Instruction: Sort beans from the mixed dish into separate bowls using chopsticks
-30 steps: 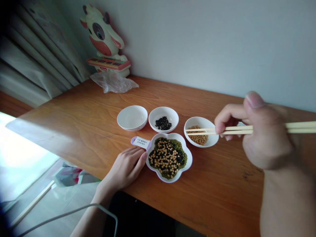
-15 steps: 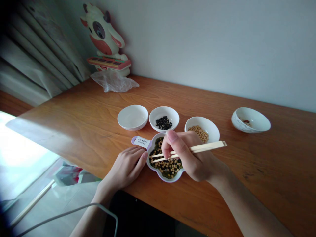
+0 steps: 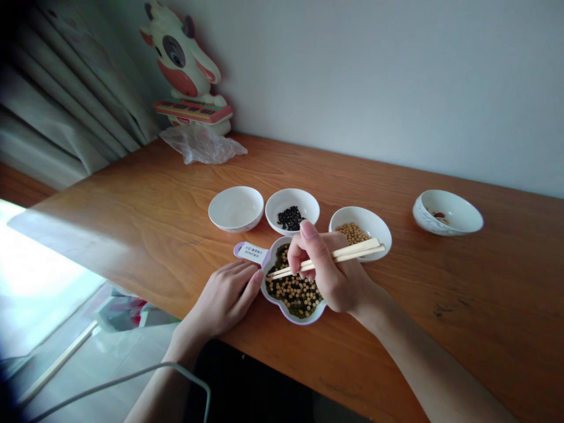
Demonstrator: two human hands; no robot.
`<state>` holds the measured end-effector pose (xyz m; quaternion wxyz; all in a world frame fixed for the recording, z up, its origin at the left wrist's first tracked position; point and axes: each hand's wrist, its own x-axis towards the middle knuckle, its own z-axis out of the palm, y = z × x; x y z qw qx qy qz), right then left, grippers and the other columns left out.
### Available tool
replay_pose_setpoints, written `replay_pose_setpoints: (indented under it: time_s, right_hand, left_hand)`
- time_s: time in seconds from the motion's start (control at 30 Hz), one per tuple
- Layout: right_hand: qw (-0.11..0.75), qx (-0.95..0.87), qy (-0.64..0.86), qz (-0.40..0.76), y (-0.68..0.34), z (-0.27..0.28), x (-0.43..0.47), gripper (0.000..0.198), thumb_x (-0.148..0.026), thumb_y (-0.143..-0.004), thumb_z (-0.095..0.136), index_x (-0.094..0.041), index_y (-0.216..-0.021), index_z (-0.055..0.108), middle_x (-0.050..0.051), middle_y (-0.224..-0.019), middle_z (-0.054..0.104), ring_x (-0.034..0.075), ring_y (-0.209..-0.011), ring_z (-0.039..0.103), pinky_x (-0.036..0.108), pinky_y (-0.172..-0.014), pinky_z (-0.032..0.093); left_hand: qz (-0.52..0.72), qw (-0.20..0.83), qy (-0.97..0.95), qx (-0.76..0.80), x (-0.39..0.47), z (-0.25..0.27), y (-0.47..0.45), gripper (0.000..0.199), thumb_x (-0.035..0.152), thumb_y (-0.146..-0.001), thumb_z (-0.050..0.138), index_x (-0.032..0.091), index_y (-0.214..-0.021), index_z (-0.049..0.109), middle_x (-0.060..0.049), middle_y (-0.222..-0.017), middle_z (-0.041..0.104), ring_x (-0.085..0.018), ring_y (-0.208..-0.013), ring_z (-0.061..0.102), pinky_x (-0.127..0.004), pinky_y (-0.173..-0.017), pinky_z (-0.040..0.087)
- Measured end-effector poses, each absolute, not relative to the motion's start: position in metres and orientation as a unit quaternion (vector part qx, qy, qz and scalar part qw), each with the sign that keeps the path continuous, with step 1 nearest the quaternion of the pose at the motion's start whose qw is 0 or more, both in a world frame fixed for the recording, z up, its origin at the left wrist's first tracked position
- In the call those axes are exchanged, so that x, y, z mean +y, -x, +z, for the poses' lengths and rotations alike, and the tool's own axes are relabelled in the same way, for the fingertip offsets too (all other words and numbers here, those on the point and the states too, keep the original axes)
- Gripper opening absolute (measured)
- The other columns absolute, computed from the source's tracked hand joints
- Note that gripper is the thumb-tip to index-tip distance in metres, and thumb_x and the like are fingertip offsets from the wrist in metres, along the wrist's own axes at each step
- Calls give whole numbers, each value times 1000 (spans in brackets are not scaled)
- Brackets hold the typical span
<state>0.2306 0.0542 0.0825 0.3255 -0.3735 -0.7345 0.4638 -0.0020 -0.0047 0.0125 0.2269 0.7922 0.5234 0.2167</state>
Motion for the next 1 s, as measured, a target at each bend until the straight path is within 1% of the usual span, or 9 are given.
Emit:
replay_pose_setpoints:
  time_s: [0.43,0.6,0.8,1.0]
  right_hand:
    - [304,-716,374,506,-232,78,58,75,-63,-110,16,-20,-67,61,1,-58,54,14,-56,52,30,-56,40]
    - [307,-710,374,511,-232,75,60,76,-65,-109,16,-19,-67,60,1,-57,53,13,-54,51,29,-55,40]
    - [320,-701,379,513,-231,73,59,77,-65,-109,16,-19,-66,61,1,-58,56,13,-55,53,29,-55,41]
    - [333,-690,377,521,-230,70,60,78,-65,-109,17,-19,-65,61,1,-56,54,13,-53,52,29,-54,40]
  left_hand:
    - [220,232,-791,522,-5,12,2,35,33,-112,34,22,-83,49,-3,-84,63,-19,-80,58,-34,-82,44]
    - [221,231,-792,520,-4,11,3,35,33,-112,34,22,-83,49,-3,-84,63,-19,-80,58,-35,-82,43]
    - [219,231,-793,520,-4,11,3,36,34,-113,33,22,-83,49,-3,-85,63,-20,-81,58,-35,-83,43]
    - [217,229,-793,522,-3,12,3,36,35,-113,33,22,-82,48,-3,-84,63,-20,-80,58,-34,-82,43]
